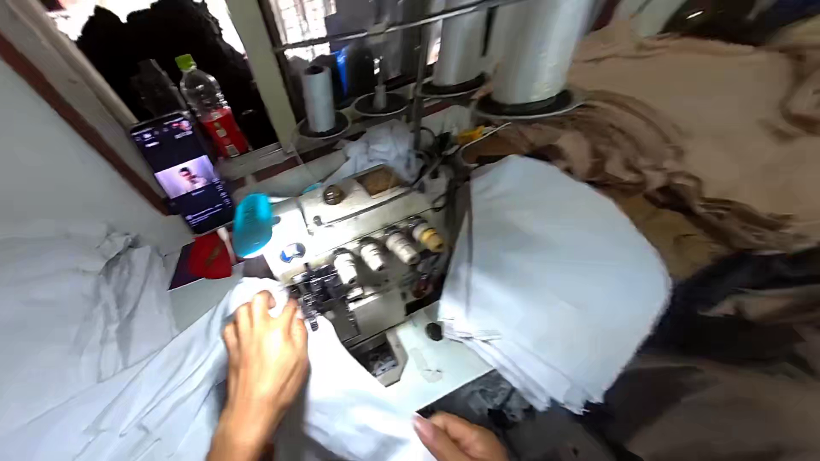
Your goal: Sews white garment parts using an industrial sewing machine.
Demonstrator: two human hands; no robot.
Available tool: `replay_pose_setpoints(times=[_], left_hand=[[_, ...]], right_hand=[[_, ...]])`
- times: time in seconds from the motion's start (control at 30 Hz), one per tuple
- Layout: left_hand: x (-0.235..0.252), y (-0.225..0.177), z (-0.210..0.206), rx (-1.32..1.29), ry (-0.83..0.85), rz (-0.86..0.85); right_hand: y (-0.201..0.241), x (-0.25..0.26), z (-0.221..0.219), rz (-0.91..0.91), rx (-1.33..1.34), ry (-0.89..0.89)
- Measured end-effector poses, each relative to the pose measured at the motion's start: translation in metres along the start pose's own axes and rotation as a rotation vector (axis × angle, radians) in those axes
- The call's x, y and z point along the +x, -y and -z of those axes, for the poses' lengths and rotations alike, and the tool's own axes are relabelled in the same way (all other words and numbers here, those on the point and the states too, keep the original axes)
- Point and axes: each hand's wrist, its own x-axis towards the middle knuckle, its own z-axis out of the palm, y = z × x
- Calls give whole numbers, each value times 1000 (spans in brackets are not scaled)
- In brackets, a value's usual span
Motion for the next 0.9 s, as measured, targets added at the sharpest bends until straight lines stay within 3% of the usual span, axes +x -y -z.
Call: replay_pose_setpoints(times=[0.13,0.2,0.3,0.33,0.4,0.47,0.57,0.7,0.73,0.8,0.9], left_hand=[[-17,-14,26,-113,33,-25],[-34,-65,36,-244,-18,-60],[-51,-175,11,-656,192,-273],[-51,-208,-8,-700,203,-355],[-47,-255,-53,-673,66,-522],[-40,-272,-75,-610,-6,-619],[-26,-273,-71,-588,118,-691],[6,-262,-37,-738,735,-495],[12,-258,-34,-780,814,-435],[16,-253,-34,-833,828,-390],[9,-250,-40,-925,730,-373]], right_hand=[[9,-6,33,193,-28,-295],[13,-12,68,331,-43,-623],[17,-7,107,213,87,-953],[17,-2,112,144,204,-969],[16,6,114,55,431,-947],[19,4,113,29,546,-904],[17,-1,113,74,582,-854],[12,-5,110,137,340,-912],[17,-7,108,162,235,-926],[25,-3,107,214,205,-878],[29,9,112,192,442,-702]])
